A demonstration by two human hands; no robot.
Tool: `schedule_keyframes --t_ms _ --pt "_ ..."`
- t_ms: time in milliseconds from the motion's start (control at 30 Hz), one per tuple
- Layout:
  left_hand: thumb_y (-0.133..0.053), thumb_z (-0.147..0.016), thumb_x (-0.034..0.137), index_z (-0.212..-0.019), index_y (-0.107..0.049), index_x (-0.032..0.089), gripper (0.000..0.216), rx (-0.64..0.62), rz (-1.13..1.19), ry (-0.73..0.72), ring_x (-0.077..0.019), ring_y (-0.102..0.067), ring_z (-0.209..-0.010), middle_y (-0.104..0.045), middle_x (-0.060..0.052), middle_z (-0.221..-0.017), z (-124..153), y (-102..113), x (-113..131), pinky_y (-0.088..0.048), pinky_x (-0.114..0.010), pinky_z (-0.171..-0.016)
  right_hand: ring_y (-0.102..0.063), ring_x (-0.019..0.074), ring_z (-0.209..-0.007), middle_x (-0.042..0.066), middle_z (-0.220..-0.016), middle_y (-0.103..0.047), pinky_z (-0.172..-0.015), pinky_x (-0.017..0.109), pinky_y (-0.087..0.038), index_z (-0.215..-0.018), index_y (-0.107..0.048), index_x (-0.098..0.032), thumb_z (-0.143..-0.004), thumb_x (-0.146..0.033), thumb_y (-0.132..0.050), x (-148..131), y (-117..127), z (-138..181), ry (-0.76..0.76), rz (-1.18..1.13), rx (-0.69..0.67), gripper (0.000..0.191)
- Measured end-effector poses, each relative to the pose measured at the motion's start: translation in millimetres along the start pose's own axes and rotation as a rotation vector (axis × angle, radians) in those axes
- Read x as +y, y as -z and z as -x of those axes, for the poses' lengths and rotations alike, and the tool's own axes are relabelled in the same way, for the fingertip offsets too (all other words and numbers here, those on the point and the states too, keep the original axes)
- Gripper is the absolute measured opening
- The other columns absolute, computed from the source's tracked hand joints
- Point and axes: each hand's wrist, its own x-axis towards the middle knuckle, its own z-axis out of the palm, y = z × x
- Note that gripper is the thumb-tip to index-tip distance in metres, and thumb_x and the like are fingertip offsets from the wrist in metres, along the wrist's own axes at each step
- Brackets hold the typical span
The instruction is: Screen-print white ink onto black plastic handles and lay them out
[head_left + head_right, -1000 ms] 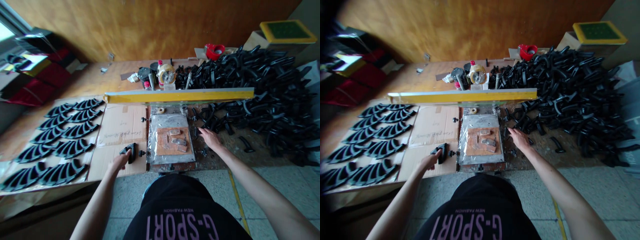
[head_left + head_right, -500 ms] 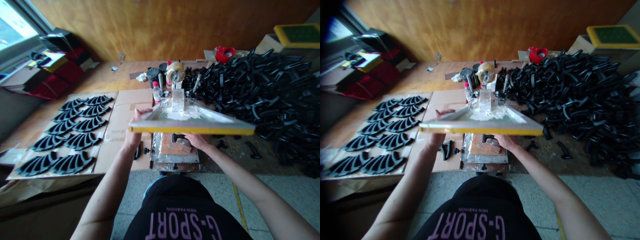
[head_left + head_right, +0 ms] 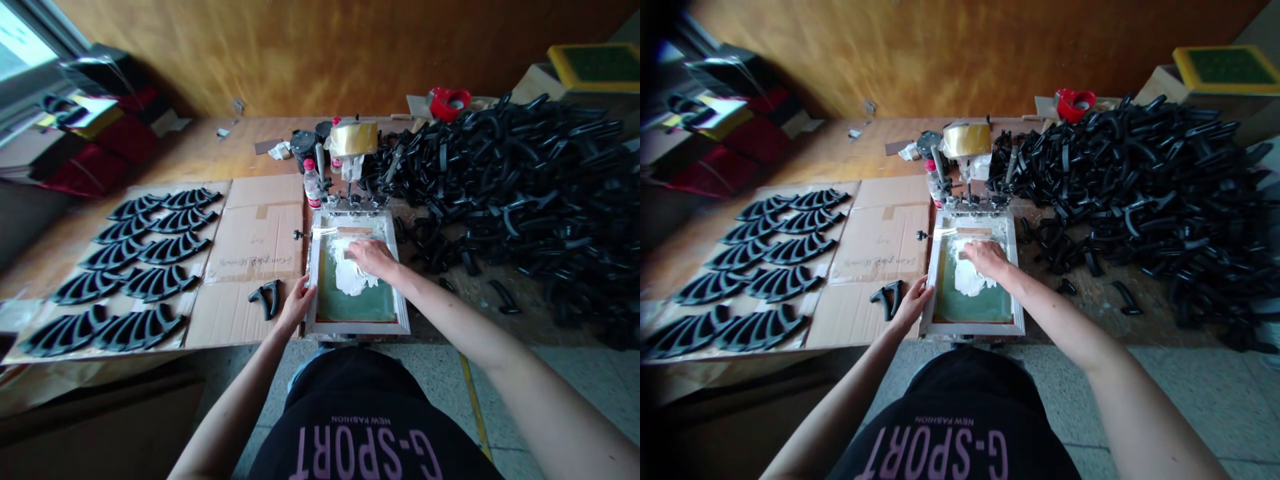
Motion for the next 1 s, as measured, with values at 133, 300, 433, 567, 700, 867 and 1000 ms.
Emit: schedule_keyframes --t_ms 133,300,433,567,700,867,1000 --pt "-0.057 -0.082 0.056 -0.137 -0.05 0.02 0.066 0.005 0.023 -0.005 -0.0153 -0.061 -0.071 -0.07 -0.004 -0.09 1 1 -1 -0.043 -0.022 -0.06 -0.061 0.0172 -0.079 0.007 -0.09 -0.069 -0.063 0.026 -0.038 -0.092 -0.066 -0.017 -0.093 -0.012 -0.045 0 -6 48 0.25 0.013 -0.044 0.022" --pt "-0.06 -0.08 0.054 -0.132 -0.056 0.019 0.062 0.043 0.002 -0.014 -0.0172 -0.062 -0.074 -0.071 -0.005 -0.088 3 0 3 -0.044 -0.023 -0.06 -0.058 0.0158 -0.076 0.002 -0.083 -0.067 -0.059 0.026 -0.033 -0.082 -0.064 -0.02 -0.086 -0.013 -0.057 4 7 51 0.308 -0.059 -0.084 0.011" --pt "-0.063 -0.078 0.053 -0.128 -0.059 0.017 0.062 0.068 0.029 -0.012 -0.0181 -0.063 -0.073 -0.071 -0.006 -0.086 6 0 9 -0.045 -0.024 -0.059 -0.056 0.0185 -0.085 0.007 -0.092 -0.067 -0.064 0.027 -0.037 -0.094 -0.066 -0.017 -0.091 -0.01 -0.048 -6 -11 54 0.234 -0.008 0.082 0.02" --pt "-0.066 -0.075 0.052 -0.127 -0.06 0.016 0.063 0.091 0.067 0.002 -0.0188 -0.063 -0.073 -0.071 -0.006 -0.083 11 -1 17 -0.046 -0.025 -0.062 -0.057 0.0177 -0.082 0.005 -0.089 -0.066 -0.065 0.027 -0.041 -0.092 -0.067 -0.018 -0.088 -0.01 -0.052 -8 -21 69 0.335 -0.072 0.055 0.017" --pt "-0.067 -0.075 0.053 -0.133 -0.054 0.015 0.071 0.058 0.057 0.0 -0.0152 -0.06 -0.064 -0.069 -0.003 -0.077 20 4 34 -0.043 -0.023 -0.056 -0.06 0.0176 -0.083 0.002 -0.092 -0.066 -0.069 0.027 -0.045 -0.112 -0.066 -0.024 -0.086 -0.021 -0.064 1 4 36 0.162 -0.173 0.154 0.026" --pt "-0.058 -0.082 0.061 -0.13 -0.057 0.02 0.063 0.026 0.164 -0.085 -0.0101 -0.05 -0.052 -0.062 0.001 -0.069 40 19 78 -0.036 -0.02 -0.046 -0.062 0.0218 -0.086 0.007 -0.104 -0.066 -0.075 0.032 -0.048 -0.138 -0.052 -0.027 -0.085 -0.037 -0.068 47 47 -17 -0.151 -0.171 0.403 0.057" --pt "-0.039 -0.089 0.067 -0.107 -0.066 0.02 0.058 0.066 0.343 -0.258 -0.0118 -0.055 -0.053 -0.065 -0.003 -0.072 40 26 134 -0.042 -0.022 -0.045 -0.061 0.017 -0.076 0.007 -0.089 -0.069 -0.074 0.027 -0.047 -0.112 -0.068 -0.015 -0.094 -0.033 -0.052 110 47 5 -0.377 -0.271 0.635 0.031"
